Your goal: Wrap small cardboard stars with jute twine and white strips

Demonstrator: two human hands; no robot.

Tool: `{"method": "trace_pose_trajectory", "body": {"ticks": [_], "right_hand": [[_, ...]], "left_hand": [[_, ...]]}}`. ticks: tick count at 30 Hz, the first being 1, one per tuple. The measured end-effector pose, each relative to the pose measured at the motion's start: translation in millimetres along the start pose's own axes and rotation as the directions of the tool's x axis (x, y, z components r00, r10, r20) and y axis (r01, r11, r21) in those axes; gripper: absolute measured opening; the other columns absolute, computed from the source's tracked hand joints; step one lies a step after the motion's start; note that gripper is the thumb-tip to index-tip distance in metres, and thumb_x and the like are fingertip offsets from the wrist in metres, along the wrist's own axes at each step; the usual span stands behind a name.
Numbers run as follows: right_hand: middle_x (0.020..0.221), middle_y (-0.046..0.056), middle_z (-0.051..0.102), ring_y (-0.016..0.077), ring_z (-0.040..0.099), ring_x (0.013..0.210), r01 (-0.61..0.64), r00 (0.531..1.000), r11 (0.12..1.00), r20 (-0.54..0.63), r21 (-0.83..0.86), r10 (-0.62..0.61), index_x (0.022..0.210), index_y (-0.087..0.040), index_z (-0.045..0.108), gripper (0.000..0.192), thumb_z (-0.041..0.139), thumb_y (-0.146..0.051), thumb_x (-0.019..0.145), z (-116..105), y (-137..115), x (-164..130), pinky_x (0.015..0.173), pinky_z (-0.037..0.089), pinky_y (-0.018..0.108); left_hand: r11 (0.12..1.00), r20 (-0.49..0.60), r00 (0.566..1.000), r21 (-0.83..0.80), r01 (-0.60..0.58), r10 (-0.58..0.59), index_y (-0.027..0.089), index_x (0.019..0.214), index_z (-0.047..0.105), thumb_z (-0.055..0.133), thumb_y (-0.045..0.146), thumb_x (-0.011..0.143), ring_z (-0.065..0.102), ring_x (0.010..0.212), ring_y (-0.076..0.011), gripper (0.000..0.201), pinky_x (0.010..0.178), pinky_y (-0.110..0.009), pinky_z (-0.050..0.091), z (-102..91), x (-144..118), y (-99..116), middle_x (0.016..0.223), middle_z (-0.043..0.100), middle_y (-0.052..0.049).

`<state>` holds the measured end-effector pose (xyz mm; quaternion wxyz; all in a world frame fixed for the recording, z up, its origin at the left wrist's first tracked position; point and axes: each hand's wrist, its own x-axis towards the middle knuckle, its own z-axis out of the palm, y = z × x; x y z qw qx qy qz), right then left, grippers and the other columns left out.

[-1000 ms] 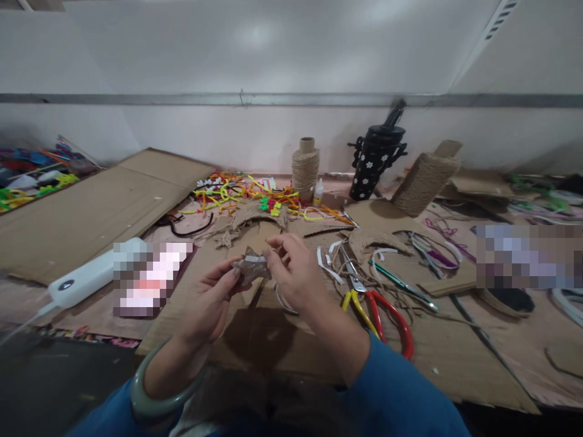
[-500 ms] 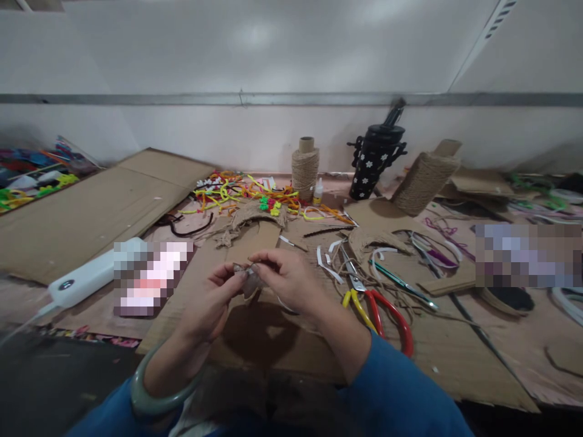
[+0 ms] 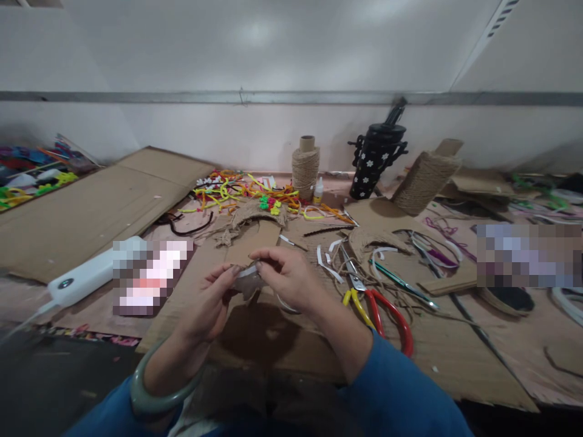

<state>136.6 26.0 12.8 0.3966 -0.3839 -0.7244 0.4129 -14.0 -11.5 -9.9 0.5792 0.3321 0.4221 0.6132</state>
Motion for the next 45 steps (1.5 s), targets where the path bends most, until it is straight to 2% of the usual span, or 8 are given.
{"method": "trace_pose_trajectory", "body": {"ticks": [5,9,13,18,25,28,35,45], "right_hand": [[0.091,0.007,0.07,0.0164,0.063,0.08,0.01,0.997,1.0,-0.074,0.005,-0.01,0.097,-0.016,0.068,0.027,0.053,-0.027,0.077,-1,3,0,0.072,0.049,0.03],[0.086,0.004,0.068,0.0146,0.061,0.073,-0.031,0.994,0.997,-0.098,0.075,0.039,0.098,-0.018,0.065,0.026,0.05,-0.031,0.081,-2,-1,1,0.064,0.048,0.027],[0.081,0.003,0.067,0.0138,0.06,0.072,-0.017,0.998,0.992,-0.053,0.127,0.024,0.093,-0.018,0.063,0.02,0.054,-0.03,0.08,-1,-2,1,0.064,0.047,0.026],[0.079,0.002,0.067,0.0131,0.061,0.069,-0.027,1.0,0.993,-0.006,0.113,0.028,0.089,-0.018,0.064,0.015,0.057,-0.022,0.076,-1,-2,1,0.064,0.048,0.025],[0.086,0.003,0.067,0.0137,0.061,0.074,-0.026,0.988,1.0,0.149,-0.002,0.026,0.1,-0.018,0.062,0.022,0.055,-0.023,0.08,-7,-6,-1,0.067,0.048,0.026],[0.082,0.001,0.062,0.0121,0.058,0.071,-0.019,0.992,0.999,0.126,0.042,0.013,0.109,-0.019,0.057,0.029,0.057,-0.025,0.081,-5,-1,-1,0.063,0.046,0.024],[0.073,-0.002,0.056,0.0101,0.053,0.063,-0.069,0.992,0.975,0.117,0.209,0.045,0.101,-0.018,0.057,0.024,0.057,-0.024,0.077,-3,0,1,0.06,0.045,0.024],[0.07,-0.003,0.056,0.0094,0.051,0.062,-0.021,0.993,0.99,0.117,0.142,0.005,0.114,-0.019,0.061,0.035,0.056,-0.025,0.079,-5,4,3,0.059,0.043,0.023]], "left_hand": [[0.998,-0.003,1.0,0.064,0.024,-0.024,0.016,0.065,0.072,0.077,0.029,0.06,0.056,0.058,-0.0094,0.015,0.055,-0.019,0.043,1.4,-3,2,0.061,0.066,0.0],[0.995,0.028,0.998,0.076,0.059,-0.061,0.016,0.064,0.07,0.078,0.028,0.059,0.055,0.054,-0.0087,0.015,0.053,-0.019,0.045,2.1,-3,2,0.058,0.064,0.001],[1.0,-0.024,0.999,0.0,0.029,-0.029,0.016,0.067,0.07,0.079,0.03,0.058,0.06,0.057,-0.0096,0.018,0.058,-0.021,0.049,2.1,-2,2,0.063,0.068,0.001],[1.0,0.024,1.0,-0.005,-0.005,0.005,0.018,0.076,0.073,0.079,0.028,0.061,0.063,0.065,-0.0108,0.019,0.063,-0.021,0.051,2.5,-3,3,0.074,0.071,-0.001],[0.995,-0.012,0.997,-0.068,-0.072,0.072,0.019,0.074,0.073,0.078,0.031,0.062,0.063,0.064,-0.0117,0.018,0.062,-0.022,0.051,-0.8,-2,2,0.07,0.072,-0.001],[0.996,-0.031,0.998,-0.067,-0.062,0.061,0.018,0.072,0.073,0.08,0.031,0.06,0.061,0.061,-0.0102,0.018,0.059,-0.02,0.049,-1.1,-1,2,0.068,0.071,-0.001],[0.992,-0.039,0.998,-0.111,-0.057,0.052,0.019,0.071,0.073,0.082,0.032,0.056,0.061,0.06,-0.0096,0.022,0.059,-0.02,0.05,1.9,-4,7,0.067,0.071,0.0],[0.993,-0.019,0.998,-0.097,-0.065,0.064,0.02,0.074,0.074,0.084,0.032,0.054,0.06,0.056,-0.0091,0.026,0.054,-0.019,0.049,4.2,-6,9,0.065,0.07,0.0]]}}
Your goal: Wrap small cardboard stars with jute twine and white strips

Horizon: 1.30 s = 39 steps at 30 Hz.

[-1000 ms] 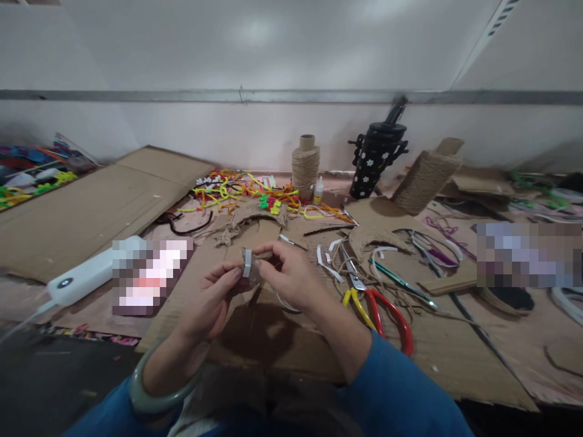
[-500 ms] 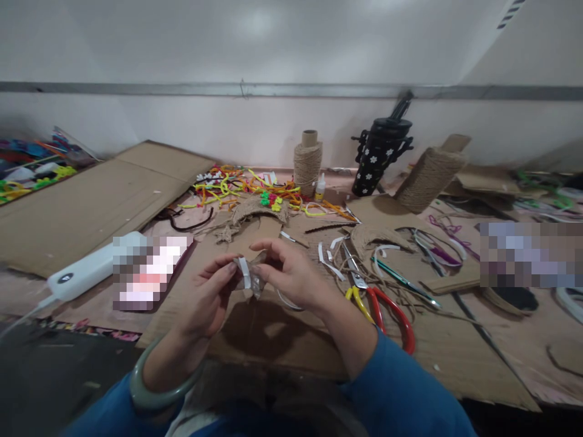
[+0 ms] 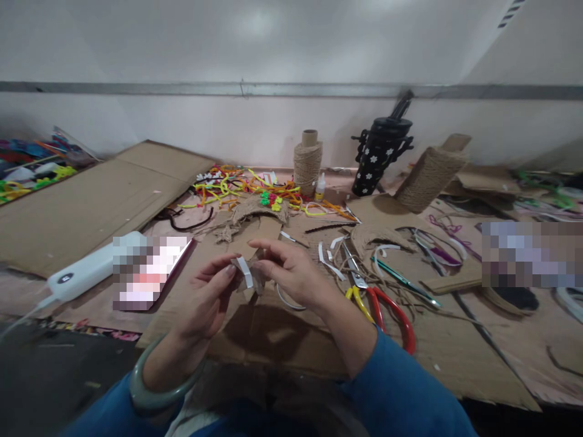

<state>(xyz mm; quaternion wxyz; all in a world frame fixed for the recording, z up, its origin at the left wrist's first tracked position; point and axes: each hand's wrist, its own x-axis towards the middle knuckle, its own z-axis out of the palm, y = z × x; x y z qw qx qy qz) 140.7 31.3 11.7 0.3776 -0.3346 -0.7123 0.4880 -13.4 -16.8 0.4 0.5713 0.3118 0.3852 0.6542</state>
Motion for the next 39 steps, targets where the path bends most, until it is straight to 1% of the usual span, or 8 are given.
{"method": "trace_pose_trajectory", "body": {"ticks": [5,8,11,13,16,20,26,39], "right_hand": [[0.079,0.001,0.064,0.0128,0.058,0.071,0.026,1.0,0.992,-0.013,-0.122,-0.028,0.117,-0.02,0.061,0.035,0.048,-0.033,0.087,-3,2,0,0.066,0.047,0.027],[0.094,0.005,0.068,0.0171,0.061,0.084,0.045,0.993,0.976,-0.094,-0.213,-0.067,0.115,-0.021,0.062,0.034,0.044,-0.036,0.09,-3,0,-1,0.075,0.048,0.031],[0.101,0.007,0.066,0.019,0.06,0.091,0.078,0.939,0.93,-0.288,-0.36,-0.19,0.106,-0.02,0.062,0.025,0.05,-0.032,0.088,-1,-4,-4,0.079,0.047,0.032],[0.09,0.005,0.065,0.0176,0.059,0.082,0.107,0.886,0.881,-0.358,-0.46,-0.295,0.093,-0.02,0.063,0.015,0.052,-0.029,0.087,2,-7,-7,0.073,0.046,0.03],[0.071,0.002,0.061,0.0148,0.055,0.067,0.188,0.882,0.804,-0.263,-0.565,-0.391,0.078,-0.022,0.06,0.011,0.053,-0.026,0.086,7,-9,-11,0.063,0.043,0.027],[0.069,0.001,0.061,0.0137,0.055,0.065,0.238,0.914,0.772,-0.133,-0.59,-0.383,0.076,-0.021,0.06,0.014,0.053,-0.026,0.087,13,-9,-12,0.061,0.042,0.026],[0.071,0.001,0.064,0.0144,0.058,0.068,0.186,0.929,0.775,-0.148,-0.604,-0.338,0.077,-0.021,0.061,0.01,0.056,-0.023,0.085,15,-6,-11,0.063,0.042,0.026],[0.072,0.002,0.063,0.0144,0.057,0.069,0.196,0.938,0.784,-0.12,-0.589,-0.325,0.079,-0.019,0.061,0.014,0.051,-0.022,0.088,15,-7,-11,0.063,0.041,0.025]], "left_hand": [[1.0,-0.015,1.0,0.02,-0.004,0.004,0.019,0.073,0.073,0.084,0.032,0.055,0.06,0.056,-0.0089,0.024,0.056,-0.02,0.05,-1.3,1,-3,0.064,0.07,0.001],[0.999,-0.005,1.0,0.04,-0.023,0.023,0.019,0.074,0.074,0.082,0.034,0.058,0.061,0.057,-0.0095,0.024,0.057,-0.021,0.051,-3.1,3,-5,0.066,0.071,0.0],[0.996,-0.006,0.998,0.063,-0.067,0.067,0.019,0.075,0.075,0.082,0.036,0.059,0.063,0.06,-0.0109,0.024,0.059,-0.022,0.052,-3.8,4,-8,0.068,0.073,-0.002],[0.991,-0.016,0.994,0.089,-0.105,0.107,0.02,0.076,0.075,0.081,0.035,0.06,0.064,0.063,-0.0113,0.022,0.062,-0.022,0.053,-4.3,4,-9,0.07,0.074,-0.002],[0.975,-0.011,0.986,0.152,-0.161,0.165,0.021,0.079,0.076,0.079,0.031,0.065,0.066,0.067,-0.0121,0.017,0.067,-0.023,0.054,-6.9,3,-12,0.074,0.075,-0.002],[0.937,0.002,0.972,0.265,-0.227,0.234,0.022,0.083,0.076,0.076,0.026,0.069,0.068,0.073,-0.0137,0.014,0.071,-0.024,0.054,-11.4,1,-16,0.078,0.076,-0.002],[0.909,0.006,0.964,0.334,-0.251,0.264,0.022,0.081,0.077,0.074,0.022,0.07,0.069,0.074,-0.0153,0.011,0.073,-0.025,0.055,-11.2,-1,-17,0.079,0.076,-0.003],[0.885,0.039,0.963,0.384,-0.262,0.268,0.021,0.082,0.076,0.072,0.023,0.072,0.068,0.072,-0.0151,0.011,0.071,-0.026,0.054,-8.8,-1,-13,0.077,0.075,-0.003]]}}
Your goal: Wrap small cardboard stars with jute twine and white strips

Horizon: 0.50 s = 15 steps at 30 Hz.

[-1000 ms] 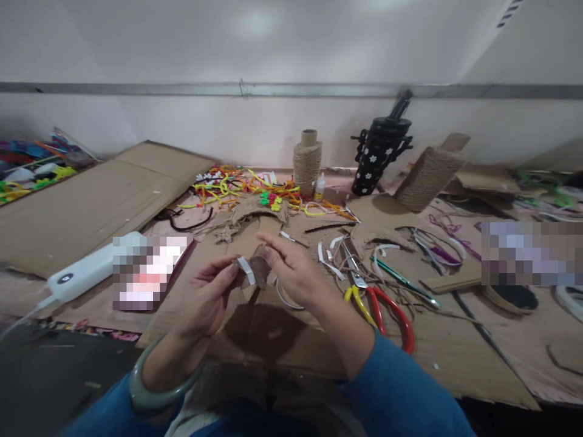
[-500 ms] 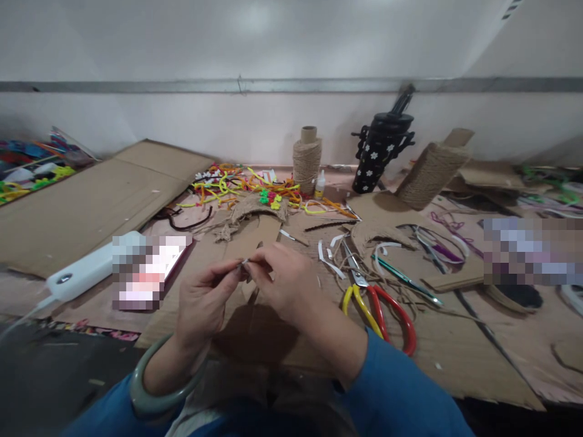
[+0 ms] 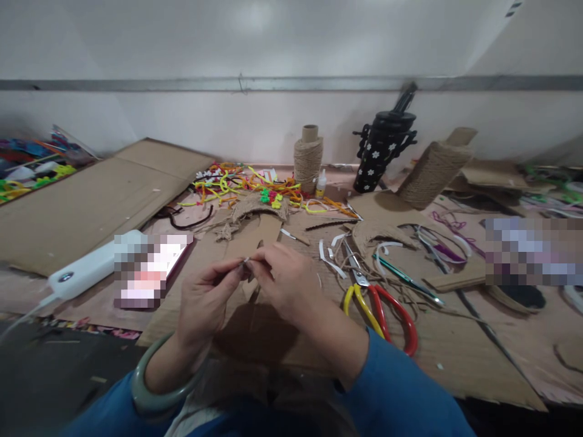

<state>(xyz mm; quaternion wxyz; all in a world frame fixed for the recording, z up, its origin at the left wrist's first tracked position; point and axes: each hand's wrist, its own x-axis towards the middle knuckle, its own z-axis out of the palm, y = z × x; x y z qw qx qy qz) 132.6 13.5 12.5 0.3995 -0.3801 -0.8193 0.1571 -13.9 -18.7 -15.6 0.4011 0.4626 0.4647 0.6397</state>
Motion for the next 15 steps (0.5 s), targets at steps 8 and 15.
{"method": "trace_pose_trajectory", "body": {"ticks": [8,15], "right_hand": [[0.073,0.002,0.063,0.0142,0.058,0.069,0.008,1.0,1.0,-0.003,0.005,-0.008,0.08,-0.019,0.061,0.011,0.052,-0.019,0.087,0,1,1,0.064,0.042,0.025],[0.076,0.003,0.064,0.0156,0.059,0.071,0.04,0.999,0.999,-0.003,-0.029,-0.04,0.083,-0.018,0.061,0.008,0.054,-0.017,0.087,1,2,-1,0.065,0.043,0.026]], "left_hand": [[0.999,0.013,1.0,-0.03,0.012,-0.012,0.022,0.084,0.076,0.072,0.025,0.073,0.067,0.073,-0.0131,0.012,0.071,-0.023,0.053,-1.4,1,-6,0.079,0.076,-0.002],[0.998,0.02,1.0,-0.054,0.008,-0.007,0.021,0.085,0.076,0.072,0.025,0.073,0.067,0.072,-0.012,0.013,0.07,-0.022,0.053,-3.5,2,-11,0.078,0.075,-0.002]]}}
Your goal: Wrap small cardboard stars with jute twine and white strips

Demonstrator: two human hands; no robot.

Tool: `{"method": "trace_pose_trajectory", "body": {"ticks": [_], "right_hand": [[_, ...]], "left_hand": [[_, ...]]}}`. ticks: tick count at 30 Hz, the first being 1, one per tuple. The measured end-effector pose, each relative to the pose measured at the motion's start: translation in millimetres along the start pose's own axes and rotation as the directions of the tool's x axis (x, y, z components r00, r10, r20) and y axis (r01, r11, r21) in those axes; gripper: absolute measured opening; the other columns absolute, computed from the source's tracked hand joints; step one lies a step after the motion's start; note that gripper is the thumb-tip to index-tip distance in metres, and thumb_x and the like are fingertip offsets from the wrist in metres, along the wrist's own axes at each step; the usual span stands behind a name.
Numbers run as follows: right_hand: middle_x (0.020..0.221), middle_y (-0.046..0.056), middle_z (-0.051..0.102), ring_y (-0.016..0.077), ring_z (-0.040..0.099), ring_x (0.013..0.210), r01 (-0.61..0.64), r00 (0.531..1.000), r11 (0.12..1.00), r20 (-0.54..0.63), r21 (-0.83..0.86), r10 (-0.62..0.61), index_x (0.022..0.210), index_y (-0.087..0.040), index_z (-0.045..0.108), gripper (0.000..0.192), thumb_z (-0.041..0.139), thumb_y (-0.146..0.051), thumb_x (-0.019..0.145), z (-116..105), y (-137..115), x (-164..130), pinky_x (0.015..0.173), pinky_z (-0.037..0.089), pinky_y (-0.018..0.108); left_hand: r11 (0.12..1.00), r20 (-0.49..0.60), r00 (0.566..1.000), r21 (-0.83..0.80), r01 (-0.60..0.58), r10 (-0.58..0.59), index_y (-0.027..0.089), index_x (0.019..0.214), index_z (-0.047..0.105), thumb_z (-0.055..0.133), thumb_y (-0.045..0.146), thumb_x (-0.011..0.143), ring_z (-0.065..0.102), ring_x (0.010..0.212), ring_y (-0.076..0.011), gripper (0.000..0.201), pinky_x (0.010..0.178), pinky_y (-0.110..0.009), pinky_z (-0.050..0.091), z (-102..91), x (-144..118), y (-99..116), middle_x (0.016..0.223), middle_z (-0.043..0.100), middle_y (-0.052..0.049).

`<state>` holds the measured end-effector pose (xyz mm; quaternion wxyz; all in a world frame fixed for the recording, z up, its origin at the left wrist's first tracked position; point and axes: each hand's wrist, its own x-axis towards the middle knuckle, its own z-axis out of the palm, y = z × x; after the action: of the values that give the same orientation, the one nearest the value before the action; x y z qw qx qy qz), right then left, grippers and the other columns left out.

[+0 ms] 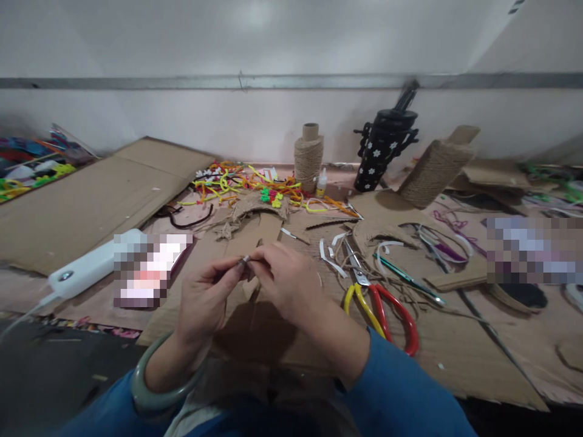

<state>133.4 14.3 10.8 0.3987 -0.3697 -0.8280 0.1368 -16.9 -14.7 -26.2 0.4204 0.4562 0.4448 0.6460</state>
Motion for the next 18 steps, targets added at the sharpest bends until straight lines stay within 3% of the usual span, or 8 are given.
{"method": "trace_pose_trajectory", "body": {"ticks": [18], "right_hand": [[0.077,0.005,0.066,0.0157,0.06,0.071,0.025,0.999,0.999,0.033,-0.028,-0.024,0.084,-0.014,0.063,0.012,0.052,-0.016,0.088,-1.2,-0.4,0.1,0.064,0.043,0.025]], "left_hand": [[0.999,-0.008,0.998,0.002,0.055,-0.055,0.021,0.084,0.076,0.073,0.027,0.073,0.066,0.07,-0.0113,0.013,0.068,-0.021,0.052,0.2,0.6,0.1,0.077,0.075,-0.002]]}}
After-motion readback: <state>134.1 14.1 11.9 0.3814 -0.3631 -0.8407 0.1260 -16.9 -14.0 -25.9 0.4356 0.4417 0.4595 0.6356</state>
